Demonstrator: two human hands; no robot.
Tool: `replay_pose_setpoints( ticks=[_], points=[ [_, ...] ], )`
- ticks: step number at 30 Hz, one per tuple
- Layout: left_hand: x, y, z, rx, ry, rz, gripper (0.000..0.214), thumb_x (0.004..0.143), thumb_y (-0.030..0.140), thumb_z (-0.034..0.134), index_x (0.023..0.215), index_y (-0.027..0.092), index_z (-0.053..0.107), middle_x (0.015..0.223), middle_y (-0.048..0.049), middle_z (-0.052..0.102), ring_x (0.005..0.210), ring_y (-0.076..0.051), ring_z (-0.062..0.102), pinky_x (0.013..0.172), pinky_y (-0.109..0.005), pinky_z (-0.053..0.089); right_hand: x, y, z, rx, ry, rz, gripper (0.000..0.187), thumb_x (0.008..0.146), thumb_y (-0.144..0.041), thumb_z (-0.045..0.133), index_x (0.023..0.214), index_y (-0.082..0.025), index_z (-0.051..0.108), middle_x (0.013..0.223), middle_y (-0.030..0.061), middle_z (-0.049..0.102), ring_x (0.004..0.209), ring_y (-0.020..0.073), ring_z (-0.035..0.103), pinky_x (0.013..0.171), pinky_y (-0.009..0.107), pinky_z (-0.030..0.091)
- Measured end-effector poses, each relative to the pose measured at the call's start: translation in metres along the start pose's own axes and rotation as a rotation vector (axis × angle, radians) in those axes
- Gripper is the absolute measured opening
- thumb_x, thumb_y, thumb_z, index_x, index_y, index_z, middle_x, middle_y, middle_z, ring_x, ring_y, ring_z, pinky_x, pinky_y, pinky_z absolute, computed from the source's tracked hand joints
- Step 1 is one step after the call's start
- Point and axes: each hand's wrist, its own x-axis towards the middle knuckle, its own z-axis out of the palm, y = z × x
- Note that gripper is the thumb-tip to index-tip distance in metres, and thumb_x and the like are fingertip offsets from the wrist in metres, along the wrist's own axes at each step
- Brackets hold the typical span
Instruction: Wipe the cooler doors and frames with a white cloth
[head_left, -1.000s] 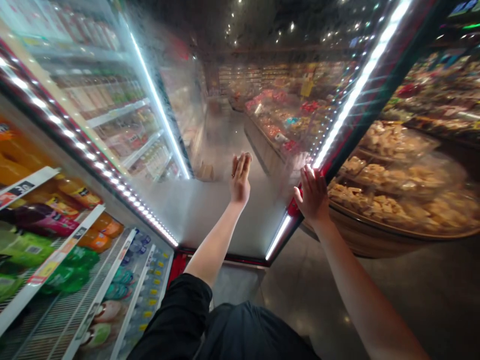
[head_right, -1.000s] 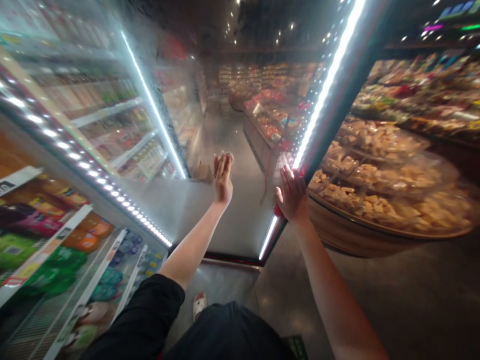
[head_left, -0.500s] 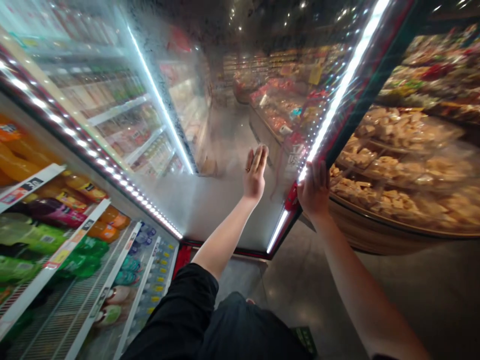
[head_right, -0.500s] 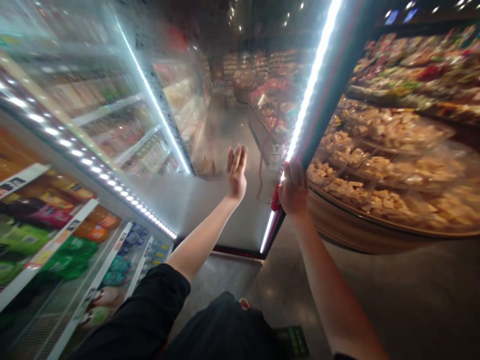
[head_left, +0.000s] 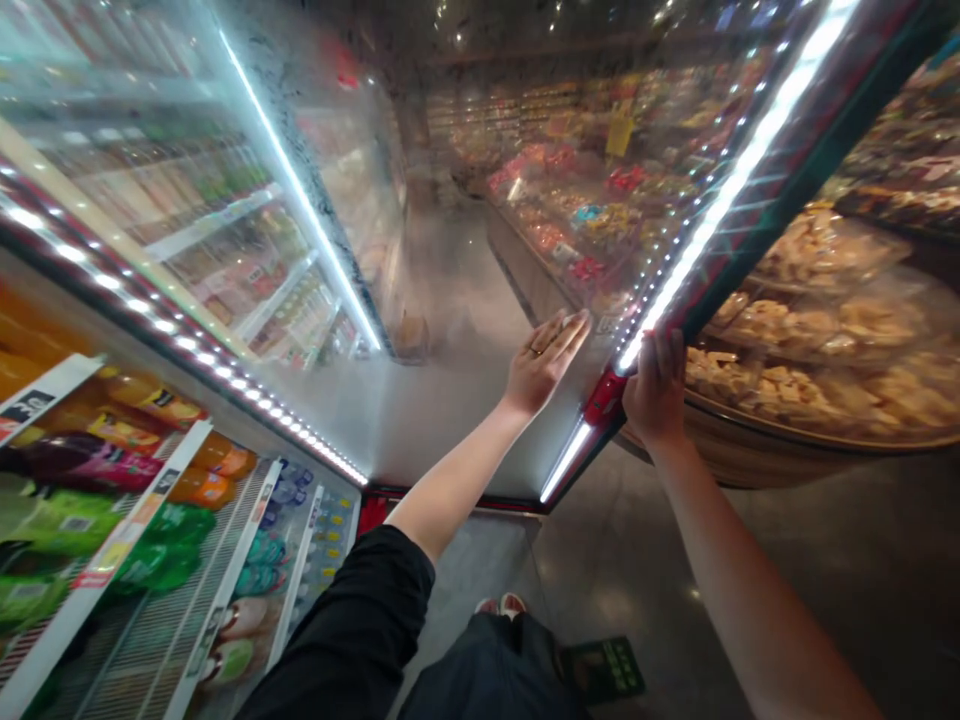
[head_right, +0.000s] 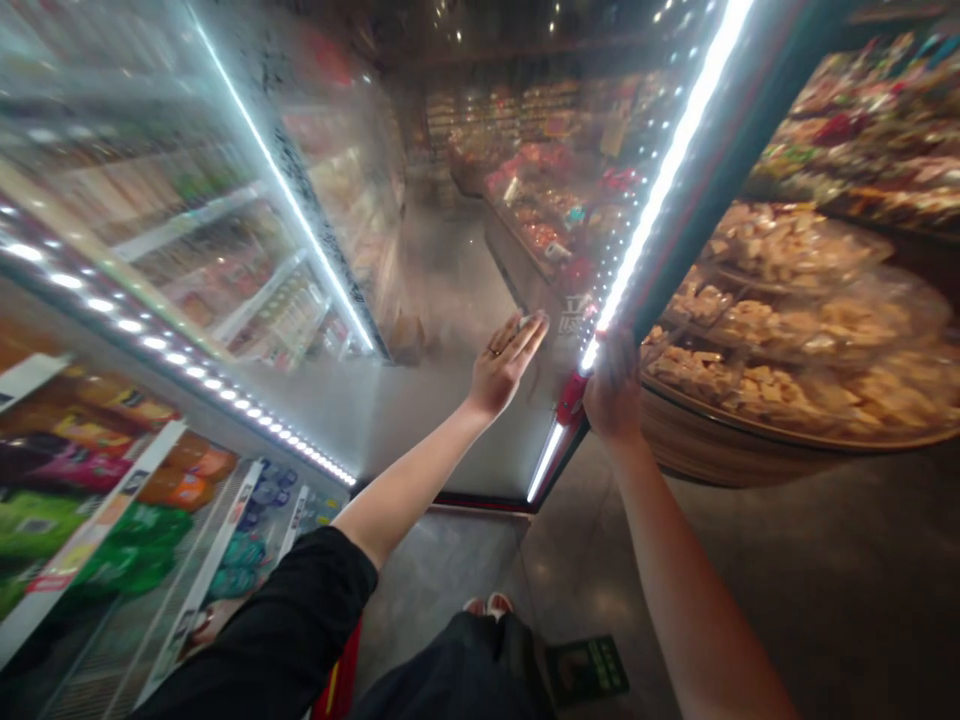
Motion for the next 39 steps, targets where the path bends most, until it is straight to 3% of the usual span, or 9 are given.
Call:
replay_pose_setpoints(
  ticks=[5,10,12,18,23,28,33,36,39],
  points=[
    [0.019,0.035,0.020,0.013,-0.165,0.211,0.053,0.113,0.013,0.044,0.161,0.029,0.062,0.171,0.0008,0.057,0.166,-0.018,0.040,0.141,-0.038,0.034,-0.006,0.008,0.000,-0.037,0.002,-0.011,0.081,0.091,-0.009,0.042,0.171,-0.018,0.041,0.176,0.0210,0.046,0.175,0.0380,0.021,0.139,0.068,0.027],
    [-0.017,0.011,0.013,0.016,-0.358,0.322,0.055,0.113,0.010,0.039,0.161,0.028,0.060,0.170,0.0035,0.058,0.164,-0.012,0.043,0.137,-0.033,0.042,-0.009,0.010,0.001,-0.033,0.020,0.037,0.080,0.095,-0.009,0.038,0.174,-0.017,0.036,0.181,0.0215,0.038,0.175,0.0380,0.021,0.138,0.067,0.027],
    [-0.034,-0.007,0.008,-0.002,-0.331,0.330,0.055,0.113,0.009,0.039,0.161,0.026,0.060,0.166,0.0020,0.062,0.160,-0.013,0.050,0.134,-0.032,0.046,-0.010,0.011,-0.001,-0.025,0.019,0.038,0.079,0.097,-0.010,0.036,0.175,-0.017,0.035,0.181,0.0221,0.038,0.173,0.0387,0.026,0.137,0.066,0.029],
    [-0.062,-0.042,-0.002,-0.025,-0.037,0.319,0.062,0.110,0.008,0.050,0.167,0.030,0.052,0.160,0.0001,0.069,0.154,-0.012,0.059,0.132,-0.025,0.044,-0.011,0.015,-0.008,-0.030,0.013,0.011,0.075,0.095,-0.013,0.039,0.169,-0.020,0.045,0.174,0.0222,0.049,0.171,0.0405,0.031,0.136,0.068,0.032],
    [-0.064,-0.040,-0.001,-0.010,-0.095,0.267,0.063,0.111,0.010,0.049,0.168,0.036,0.050,0.161,0.0056,0.068,0.154,-0.010,0.058,0.133,-0.021,0.040,-0.011,0.020,-0.012,-0.035,0.018,-0.005,0.071,0.096,-0.014,0.038,0.165,-0.024,0.050,0.159,0.0223,0.063,0.161,0.0405,0.050,0.137,0.068,0.030],
    [-0.067,-0.041,-0.006,0.004,-0.115,0.223,0.062,0.112,0.010,0.045,0.169,0.035,0.050,0.161,0.0052,0.067,0.154,-0.011,0.058,0.135,-0.022,0.038,-0.014,0.024,-0.010,-0.026,0.015,0.035,0.067,0.095,-0.017,0.041,0.160,-0.022,0.056,0.153,0.0232,0.067,0.161,0.0425,0.050,0.137,0.070,0.027],
    [-0.045,-0.024,0.001,-0.046,-0.112,0.186,0.064,0.113,0.010,0.045,0.172,0.035,0.045,0.165,0.0046,0.063,0.157,-0.013,0.052,0.137,-0.024,0.035,-0.015,0.023,-0.008,-0.039,0.017,0.073,0.066,0.097,-0.017,0.039,0.161,-0.021,0.055,0.158,0.0236,0.062,0.167,0.0410,0.041,0.137,0.070,0.029],
    [-0.018,0.000,0.017,-0.044,-0.091,0.216,0.060,0.114,0.013,0.043,0.173,0.028,0.044,0.170,0.0008,0.057,0.162,-0.016,0.047,0.138,-0.029,0.038,-0.015,0.019,-0.010,-0.056,0.021,0.054,0.064,0.100,-0.017,0.035,0.162,-0.016,0.053,0.167,0.0252,0.054,0.172,0.0386,0.031,0.136,0.067,0.033],
    [-0.003,0.019,0.035,-0.016,-0.119,0.302,0.056,0.114,0.012,0.043,0.168,0.024,0.052,0.171,-0.0009,0.056,0.163,-0.018,0.046,0.137,-0.035,0.043,-0.014,0.016,-0.011,-0.084,-0.015,0.073,0.062,0.101,-0.017,0.036,0.160,-0.017,0.055,0.170,0.0245,0.051,0.172,0.0368,0.032,0.136,0.065,0.033]
  ],
)
